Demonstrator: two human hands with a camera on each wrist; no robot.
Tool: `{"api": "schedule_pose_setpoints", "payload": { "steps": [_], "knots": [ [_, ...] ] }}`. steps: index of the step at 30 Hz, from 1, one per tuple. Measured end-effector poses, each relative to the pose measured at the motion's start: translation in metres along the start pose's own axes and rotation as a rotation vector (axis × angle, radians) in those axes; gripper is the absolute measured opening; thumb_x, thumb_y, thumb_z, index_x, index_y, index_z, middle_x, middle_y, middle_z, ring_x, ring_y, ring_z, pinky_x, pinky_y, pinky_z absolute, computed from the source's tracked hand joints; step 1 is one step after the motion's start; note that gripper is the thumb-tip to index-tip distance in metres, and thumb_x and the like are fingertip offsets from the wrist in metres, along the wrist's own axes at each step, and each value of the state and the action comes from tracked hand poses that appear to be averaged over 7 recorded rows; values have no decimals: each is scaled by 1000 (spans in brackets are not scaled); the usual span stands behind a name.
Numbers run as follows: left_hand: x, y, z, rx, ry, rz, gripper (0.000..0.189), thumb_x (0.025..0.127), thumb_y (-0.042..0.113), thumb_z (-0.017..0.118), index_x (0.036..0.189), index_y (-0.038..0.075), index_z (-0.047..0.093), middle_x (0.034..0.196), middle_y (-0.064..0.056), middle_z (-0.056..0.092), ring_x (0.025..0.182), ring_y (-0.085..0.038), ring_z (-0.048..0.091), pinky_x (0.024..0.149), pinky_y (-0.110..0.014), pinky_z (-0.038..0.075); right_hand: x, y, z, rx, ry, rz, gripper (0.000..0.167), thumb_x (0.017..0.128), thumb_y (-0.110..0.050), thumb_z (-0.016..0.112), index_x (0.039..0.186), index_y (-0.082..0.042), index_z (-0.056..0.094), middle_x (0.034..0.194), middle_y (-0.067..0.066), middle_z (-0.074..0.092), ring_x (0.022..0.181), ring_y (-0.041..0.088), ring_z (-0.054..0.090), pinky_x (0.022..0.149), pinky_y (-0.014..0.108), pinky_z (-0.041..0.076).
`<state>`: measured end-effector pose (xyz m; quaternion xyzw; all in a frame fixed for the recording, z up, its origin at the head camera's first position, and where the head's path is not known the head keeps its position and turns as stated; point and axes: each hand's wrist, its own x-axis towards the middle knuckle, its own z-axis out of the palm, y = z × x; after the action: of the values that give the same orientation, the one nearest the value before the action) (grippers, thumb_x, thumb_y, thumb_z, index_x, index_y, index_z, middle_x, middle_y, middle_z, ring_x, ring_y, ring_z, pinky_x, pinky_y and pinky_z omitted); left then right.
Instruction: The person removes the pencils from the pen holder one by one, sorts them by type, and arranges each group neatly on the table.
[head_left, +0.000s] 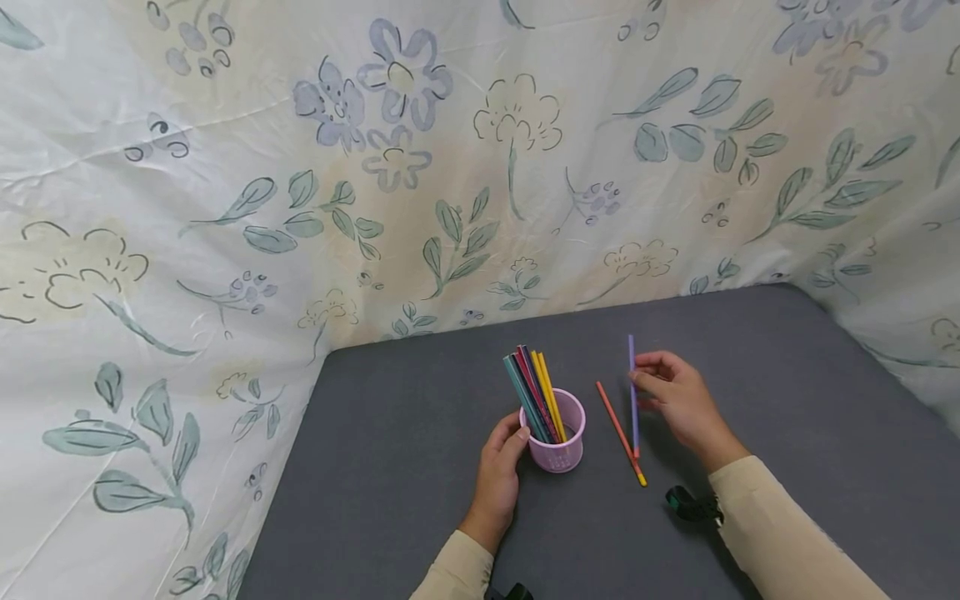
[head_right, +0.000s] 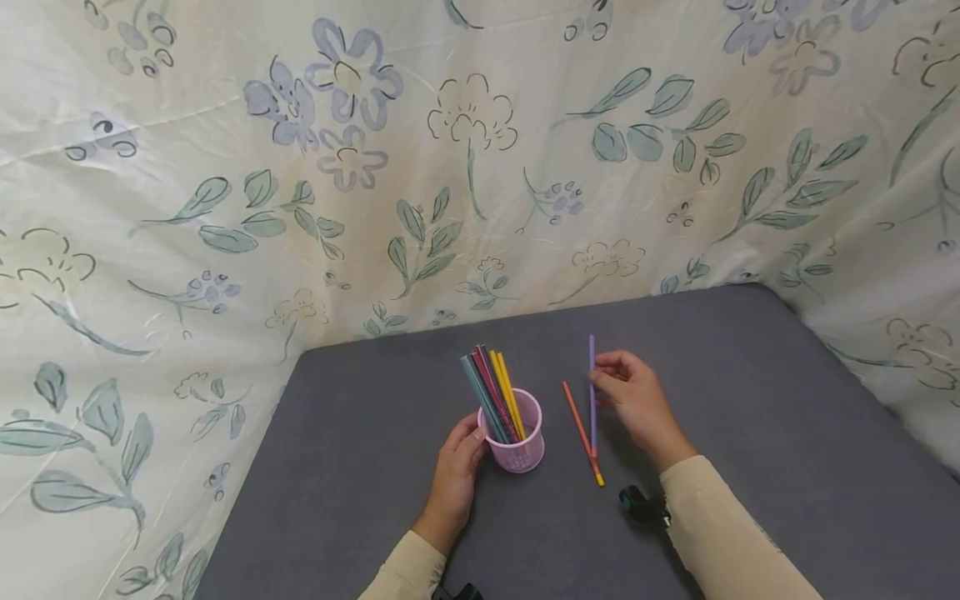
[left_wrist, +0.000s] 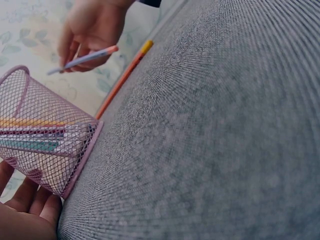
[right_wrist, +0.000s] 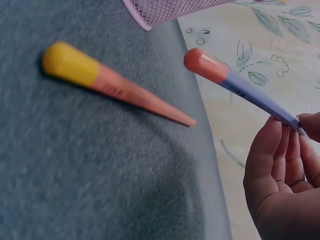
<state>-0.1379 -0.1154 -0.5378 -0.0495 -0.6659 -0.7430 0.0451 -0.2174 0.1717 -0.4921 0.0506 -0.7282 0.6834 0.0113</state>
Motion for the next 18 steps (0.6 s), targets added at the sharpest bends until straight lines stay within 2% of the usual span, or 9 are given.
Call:
{"api": "schedule_pose_setpoints", "payload": {
  "steps": [12,18],
  "knots": [
    [0,1,0,1,0,-10,37,113,22,52,141,4,67,142,-8,66,136,-25,55,119,-48,35,-2,9,-9,-33,-60,81,39,109,-8,66,140,13,53,115,17,63,94,18,66,77,37,62],
    [0,1,-1,1,1,-12,37,113,22,53,142,4,67,142,-8,66,136,-26,55,119,-48,35,-2,21,-12,-54,-106,118,37,106,-3,66,136,16,54,109,14,66,91,17,64,74,37,62]
  ]
}}
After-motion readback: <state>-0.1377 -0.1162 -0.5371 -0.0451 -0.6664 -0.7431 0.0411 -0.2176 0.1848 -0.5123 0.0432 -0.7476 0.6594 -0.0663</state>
